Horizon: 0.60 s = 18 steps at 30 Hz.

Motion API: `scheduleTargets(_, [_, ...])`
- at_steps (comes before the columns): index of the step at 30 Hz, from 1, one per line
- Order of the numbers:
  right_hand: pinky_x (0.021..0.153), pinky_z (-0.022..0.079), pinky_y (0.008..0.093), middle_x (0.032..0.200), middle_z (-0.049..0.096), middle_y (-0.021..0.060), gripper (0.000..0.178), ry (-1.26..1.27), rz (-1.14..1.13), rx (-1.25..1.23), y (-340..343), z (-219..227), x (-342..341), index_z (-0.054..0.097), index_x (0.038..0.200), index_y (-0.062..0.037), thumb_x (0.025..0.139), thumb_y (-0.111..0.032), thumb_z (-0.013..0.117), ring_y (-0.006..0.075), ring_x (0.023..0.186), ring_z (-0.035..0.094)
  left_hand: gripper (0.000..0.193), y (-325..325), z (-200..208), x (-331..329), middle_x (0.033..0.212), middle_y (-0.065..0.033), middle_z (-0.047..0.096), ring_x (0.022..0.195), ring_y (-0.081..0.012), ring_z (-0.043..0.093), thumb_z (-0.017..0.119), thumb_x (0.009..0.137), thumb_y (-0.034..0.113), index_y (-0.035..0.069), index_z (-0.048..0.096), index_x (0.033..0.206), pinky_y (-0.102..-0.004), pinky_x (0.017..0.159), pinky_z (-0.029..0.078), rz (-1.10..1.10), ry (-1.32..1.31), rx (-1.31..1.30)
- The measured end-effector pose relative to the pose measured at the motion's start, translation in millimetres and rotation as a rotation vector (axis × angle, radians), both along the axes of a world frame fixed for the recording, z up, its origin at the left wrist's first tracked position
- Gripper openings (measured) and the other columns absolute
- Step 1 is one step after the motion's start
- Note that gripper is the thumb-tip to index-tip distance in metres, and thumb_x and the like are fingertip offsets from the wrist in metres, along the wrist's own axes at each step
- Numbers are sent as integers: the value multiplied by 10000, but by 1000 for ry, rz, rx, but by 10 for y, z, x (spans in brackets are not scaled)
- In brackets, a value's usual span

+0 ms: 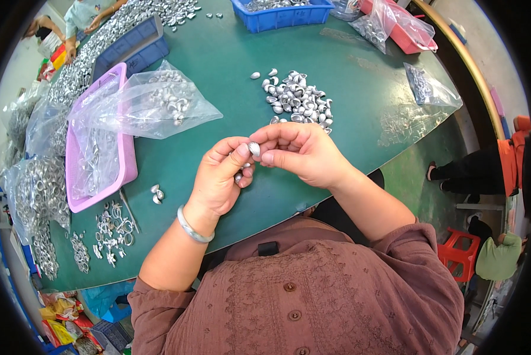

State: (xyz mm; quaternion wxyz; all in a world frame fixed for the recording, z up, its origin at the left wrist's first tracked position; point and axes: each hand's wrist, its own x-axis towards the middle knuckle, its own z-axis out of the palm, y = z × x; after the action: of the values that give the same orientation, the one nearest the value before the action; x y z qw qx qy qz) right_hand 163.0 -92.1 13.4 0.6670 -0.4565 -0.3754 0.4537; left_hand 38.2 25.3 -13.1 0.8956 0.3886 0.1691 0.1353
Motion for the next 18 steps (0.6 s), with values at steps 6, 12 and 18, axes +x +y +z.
scheduleTargets(6, [626,472,226,799,617,75,148,-424,-154,48,10,35,-92,588,928,29,781,11,577,94,684,588,211,31,-57,-28,772,-5,525,610,-88,463,542,848,197,41,536,990,-167,456,348,-182,-53,-219])
scheduleTargets(12, [554,466,232,733,592,80,151,-591,-257,108,37,8,-102,605,884,-1,734,10,620,118,631,588,287,18,2,-21,788,-6,518,617,-86,462,539,844,208,14,503,1053,-167,455,353,-203,-47,-205])
scheduleTargets(18, [524,447,238,710,581,67,163,-683,-292,85,28,23,-93,605,877,-16,717,6,633,124,600,573,121,-38,35,-15,692,17,507,558,-58,439,544,857,186,71,564,888,-162,455,336,-104,6,-107])
